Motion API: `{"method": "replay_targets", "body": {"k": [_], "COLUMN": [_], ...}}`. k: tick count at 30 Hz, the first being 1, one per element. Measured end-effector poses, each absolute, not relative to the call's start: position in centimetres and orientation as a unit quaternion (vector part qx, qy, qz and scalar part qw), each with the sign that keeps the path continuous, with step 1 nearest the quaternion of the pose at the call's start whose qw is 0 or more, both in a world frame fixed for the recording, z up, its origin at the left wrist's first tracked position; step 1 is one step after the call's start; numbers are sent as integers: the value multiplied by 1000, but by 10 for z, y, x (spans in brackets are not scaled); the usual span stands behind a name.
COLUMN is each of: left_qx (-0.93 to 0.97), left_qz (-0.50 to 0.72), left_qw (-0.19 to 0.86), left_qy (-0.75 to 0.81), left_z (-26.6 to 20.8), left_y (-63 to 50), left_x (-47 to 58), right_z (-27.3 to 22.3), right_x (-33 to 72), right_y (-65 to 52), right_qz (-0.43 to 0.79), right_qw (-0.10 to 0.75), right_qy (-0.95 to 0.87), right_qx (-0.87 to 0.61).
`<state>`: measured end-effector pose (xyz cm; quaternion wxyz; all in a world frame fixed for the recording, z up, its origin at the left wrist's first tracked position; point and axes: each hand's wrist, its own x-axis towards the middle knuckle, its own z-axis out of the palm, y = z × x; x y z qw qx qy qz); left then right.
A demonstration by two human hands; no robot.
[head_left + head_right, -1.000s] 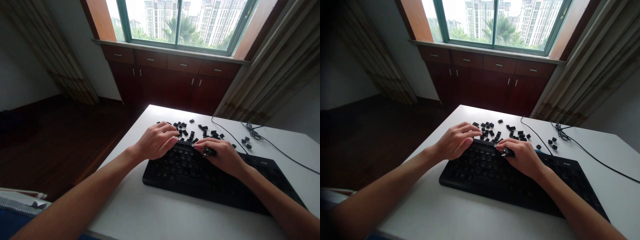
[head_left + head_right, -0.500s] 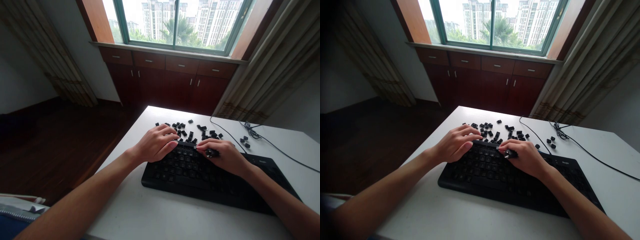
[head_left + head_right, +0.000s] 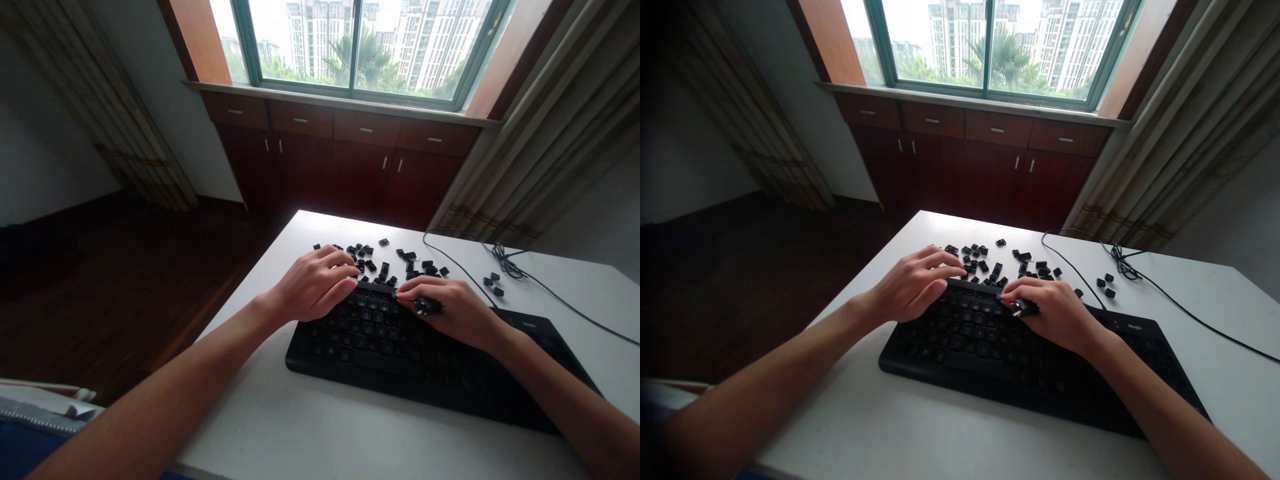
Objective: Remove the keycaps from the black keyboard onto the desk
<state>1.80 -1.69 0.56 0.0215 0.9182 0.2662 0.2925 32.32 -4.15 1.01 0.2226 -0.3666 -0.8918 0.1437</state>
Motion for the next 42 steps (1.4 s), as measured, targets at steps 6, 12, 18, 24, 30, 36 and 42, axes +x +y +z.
{"method": "replay_targets", "body": {"k": [6,12,18,24,30,36,42], "left_qx": [893,878,887,898,907,911,912], "left_qz": [346,370,357,339,333,322,316], "left_qw": [77,115,106,84,66,55,51], "left_qy": [277,281,273,268,248,253,254], "left_z": [5,3,1,1,1,2,2], "left_y": [-16,-15,-15,-16,-16,-17,-17], "left_x": [17,16,15,16,19,19,20], "right_z": [10,10,11,16,11,8,9], "right_x": [325,325,323,317,308,306,306], "right_y": [-41,-40,-42,-42,-42,-41,-41], "right_qz": [150,150,145,153,157,148,129], "right_qw": [206,205,221,253,244,218,205], "right_qy": [-893,-895,-891,-878,-876,-884,-891], "right_qx": [-372,-368,-369,-377,-384,-386,-385]}}
